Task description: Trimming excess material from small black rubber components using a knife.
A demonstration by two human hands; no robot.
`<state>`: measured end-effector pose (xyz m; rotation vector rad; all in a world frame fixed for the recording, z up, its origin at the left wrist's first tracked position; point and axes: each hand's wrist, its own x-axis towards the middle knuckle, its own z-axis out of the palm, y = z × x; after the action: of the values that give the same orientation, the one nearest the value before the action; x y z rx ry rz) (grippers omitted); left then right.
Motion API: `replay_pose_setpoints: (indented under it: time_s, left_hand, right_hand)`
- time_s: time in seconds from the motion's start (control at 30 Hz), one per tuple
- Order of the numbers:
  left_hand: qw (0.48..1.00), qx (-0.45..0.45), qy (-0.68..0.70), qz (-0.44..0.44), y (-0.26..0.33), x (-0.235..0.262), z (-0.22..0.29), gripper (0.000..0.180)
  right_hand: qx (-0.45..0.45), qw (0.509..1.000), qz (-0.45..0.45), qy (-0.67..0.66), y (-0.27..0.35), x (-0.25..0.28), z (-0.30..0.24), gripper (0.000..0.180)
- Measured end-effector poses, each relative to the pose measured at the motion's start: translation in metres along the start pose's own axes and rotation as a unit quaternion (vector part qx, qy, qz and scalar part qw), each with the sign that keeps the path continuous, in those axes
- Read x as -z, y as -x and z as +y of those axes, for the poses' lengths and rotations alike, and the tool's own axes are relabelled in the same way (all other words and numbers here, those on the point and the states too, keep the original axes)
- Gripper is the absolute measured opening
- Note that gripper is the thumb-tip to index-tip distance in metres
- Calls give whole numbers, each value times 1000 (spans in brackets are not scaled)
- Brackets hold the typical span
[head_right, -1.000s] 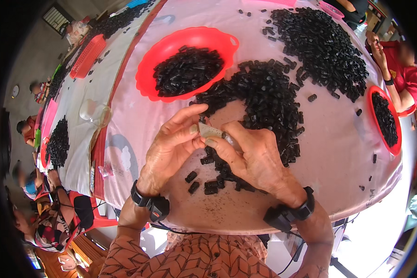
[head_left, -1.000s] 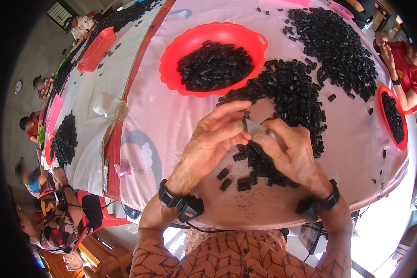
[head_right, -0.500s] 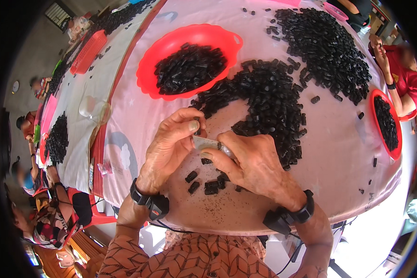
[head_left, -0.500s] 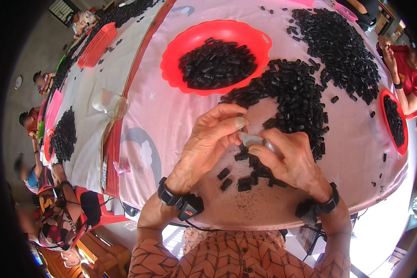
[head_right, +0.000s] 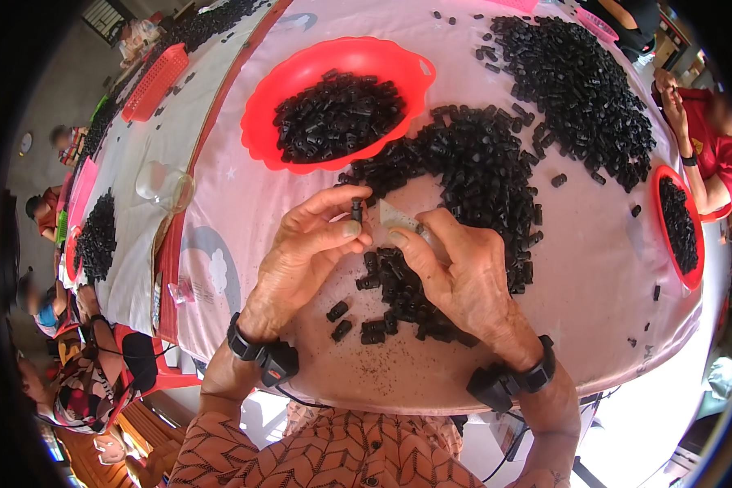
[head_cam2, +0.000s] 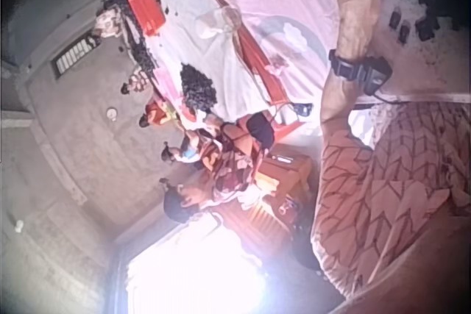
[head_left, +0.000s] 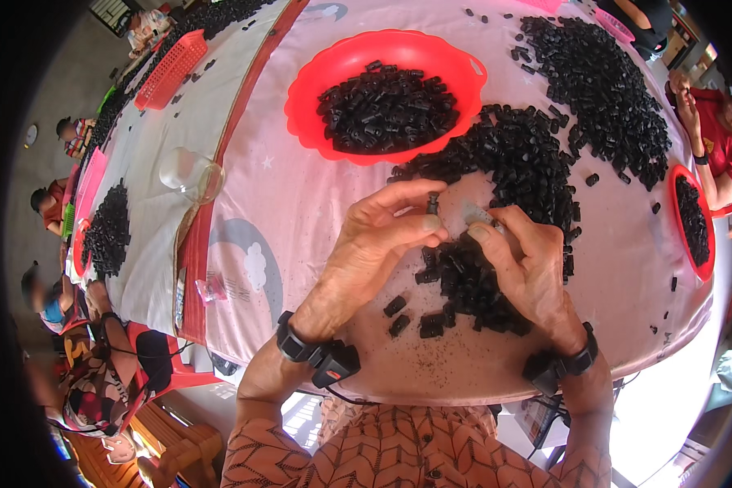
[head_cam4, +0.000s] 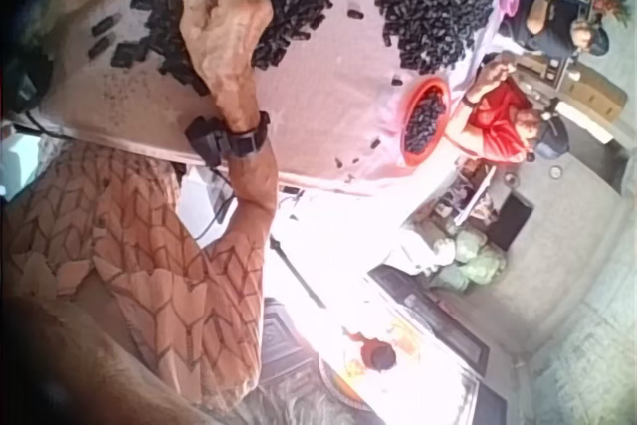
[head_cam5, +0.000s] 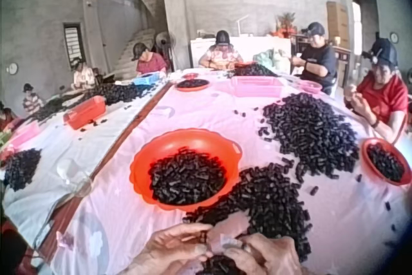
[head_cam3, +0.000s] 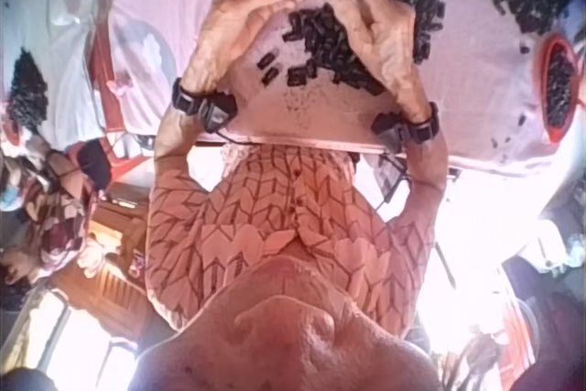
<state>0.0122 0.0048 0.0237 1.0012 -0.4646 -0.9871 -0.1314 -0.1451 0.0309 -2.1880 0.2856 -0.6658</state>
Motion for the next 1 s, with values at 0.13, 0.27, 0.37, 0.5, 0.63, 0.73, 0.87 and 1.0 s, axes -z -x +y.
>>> replay_pose_setpoints:
  time_s: [0.13, 0.27, 0.37, 0.5, 0.63, 0.73, 0.87, 1.0]
  left_hand:
    - [997, 34, 69, -15, 0, 3, 0, 35]
    - [996, 35, 87, -10, -1, 2, -7, 35]
    - [994, 44, 103, -7, -2, -3, -5, 34]
    - [993, 62, 102, -19, -2, 1, -9, 34]
    - [992, 55, 108, -38, -1, -4, -10, 32]
    - [992, 50, 106, -50, 1, -1, -12, 33]
    - [992, 55, 101, -54, 1, 1, -14, 34]
    - [991, 55, 111, -54, 1, 0, -14, 33]
  right_hand:
    - [-1, 1000, -1, -3, -1, 0, 0, 19]
    - [30, 999, -22, -2, 0, -1, -1, 21]
    - [68, 997, -35, 0, 2, -5, -4, 21]
    - [89, 995, -32, 13, 4, -6, -1, 21]
    - [98, 995, -22, 15, 3, -7, 0, 19]
    - [102, 995, -15, 2, 4, -9, 0, 20]
    - [94, 995, -18, 3, 4, -8, 1, 19]
    - [99, 995, -27, 2, 5, -8, 2, 18]
